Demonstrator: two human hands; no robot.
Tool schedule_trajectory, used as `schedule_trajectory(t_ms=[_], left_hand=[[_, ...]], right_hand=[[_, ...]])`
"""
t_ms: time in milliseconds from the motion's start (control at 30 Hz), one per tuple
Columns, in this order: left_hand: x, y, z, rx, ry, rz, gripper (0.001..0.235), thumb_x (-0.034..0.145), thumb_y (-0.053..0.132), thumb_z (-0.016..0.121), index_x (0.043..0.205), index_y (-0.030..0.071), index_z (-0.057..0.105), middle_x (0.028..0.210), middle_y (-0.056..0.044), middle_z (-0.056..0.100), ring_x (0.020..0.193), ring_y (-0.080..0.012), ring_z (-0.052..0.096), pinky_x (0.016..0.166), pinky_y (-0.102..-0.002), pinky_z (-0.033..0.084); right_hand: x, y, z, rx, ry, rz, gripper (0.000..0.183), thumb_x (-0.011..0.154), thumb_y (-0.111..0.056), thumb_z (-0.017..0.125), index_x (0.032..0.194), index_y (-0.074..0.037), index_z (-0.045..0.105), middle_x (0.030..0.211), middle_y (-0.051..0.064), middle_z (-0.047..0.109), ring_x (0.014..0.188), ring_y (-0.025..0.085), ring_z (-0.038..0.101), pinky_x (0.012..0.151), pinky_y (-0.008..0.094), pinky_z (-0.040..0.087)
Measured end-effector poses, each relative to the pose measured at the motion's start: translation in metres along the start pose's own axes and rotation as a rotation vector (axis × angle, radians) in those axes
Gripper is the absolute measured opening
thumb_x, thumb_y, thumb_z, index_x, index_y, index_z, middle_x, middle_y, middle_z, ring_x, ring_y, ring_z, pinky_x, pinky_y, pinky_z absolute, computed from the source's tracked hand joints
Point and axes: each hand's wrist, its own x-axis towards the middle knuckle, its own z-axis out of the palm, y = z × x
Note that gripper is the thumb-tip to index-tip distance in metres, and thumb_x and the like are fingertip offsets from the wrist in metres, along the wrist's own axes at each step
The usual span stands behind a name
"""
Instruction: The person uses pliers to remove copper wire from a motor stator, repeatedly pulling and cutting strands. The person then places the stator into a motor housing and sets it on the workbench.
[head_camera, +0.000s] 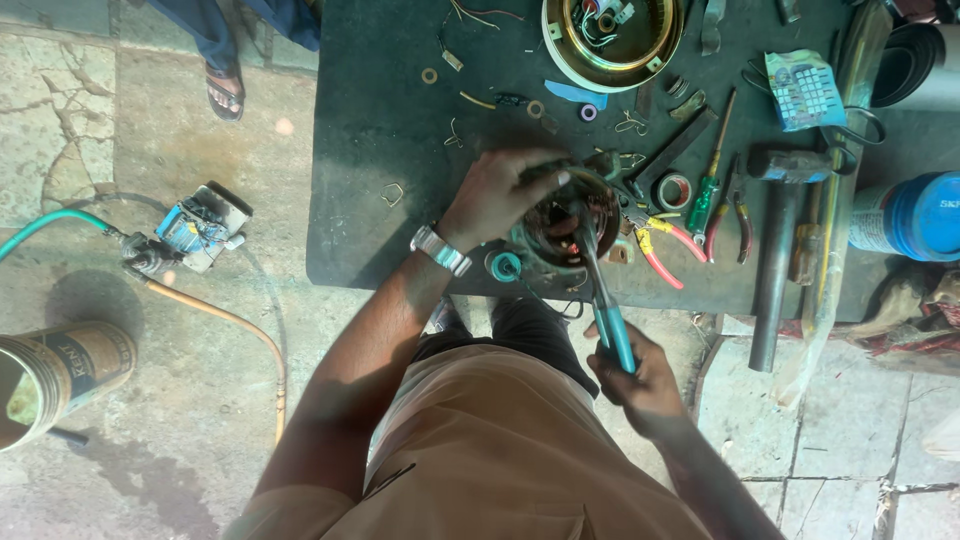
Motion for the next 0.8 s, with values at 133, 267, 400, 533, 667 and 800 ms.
schedule_trajectory(t_ms=[133,267,400,533,667,800], left_hand=[[0.003,-0.005,-0.001,-0.005,0.034,0.094,0.043,0.097,0.046,0.063,0.122,0.012,0.074,0.11,-0.012,0.078,0.096,-0.0228,0.078,0.087,-0.036,0.059],[0.0,-0.008,0.003,0.0,0.054,0.068,0.044,0.098,0.048,0.06,0.119,0.012,0.075,0.106,-0.012,0.079,0.094,-0.0255,0.078,0.085,-0.037,0.058],[0.0,-0.008,0.003,0.037,0.034,-0.098,0.047,0.106,0.049,0.054,0.112,0.008,0.077,0.095,-0.017,0.077,0.089,-0.031,0.077,0.083,-0.042,0.056],[0.0,-0.008,0.003,0.011,0.058,-0.023,0.044,0.1,0.049,0.058,0.11,0.011,0.079,0.094,-0.014,0.078,0.088,-0.0299,0.076,0.081,-0.04,0.057],[0.002,-0.006,0.005,0.026,0.088,0.074,0.043,0.096,0.05,0.064,0.113,0.012,0.077,0.098,-0.012,0.079,0.087,-0.0269,0.078,0.081,-0.039,0.059],[-0.001,0.0,0.0,0.053,0.109,0.041,0.041,0.095,0.048,0.065,0.113,0.013,0.078,0.099,-0.011,0.079,0.089,-0.0276,0.078,0.083,-0.04,0.058]], right_hand=[[0.004,-0.027,0.005,0.054,-0.005,0.081,0.045,0.081,0.002,0.063,0.126,-0.001,0.062,0.075,0.001,0.055,0.05,0.004,0.039,0.041,0.021,0.029],[0.009,-0.056,0.007,0.215,-0.076,0.177,0.046,0.079,-0.001,0.067,0.124,0.002,0.06,0.072,0.0,0.052,0.048,0.004,0.039,0.036,0.022,0.027],[0.034,-0.08,-0.006,0.154,-0.083,0.345,0.036,0.081,-0.005,0.069,0.114,0.006,0.056,0.068,0.0,0.045,0.046,0.005,0.037,0.033,0.023,0.025],[0.049,-0.09,-0.013,-0.51,0.025,0.18,0.032,0.087,-0.015,0.075,0.108,0.003,0.061,0.07,0.003,0.054,0.053,0.012,0.048,0.044,0.029,0.036],[0.031,-0.096,0.002,-1.155,0.244,-0.075,0.032,0.084,-0.024,0.081,0.102,-0.001,0.067,0.08,0.016,0.074,0.071,0.026,0.071,0.07,0.042,0.055],[0.001,-0.102,0.025,-1.265,0.359,0.079,0.038,0.089,-0.023,0.072,0.12,-0.004,0.06,0.077,0.02,0.073,0.068,0.033,0.076,0.07,0.043,0.059]])
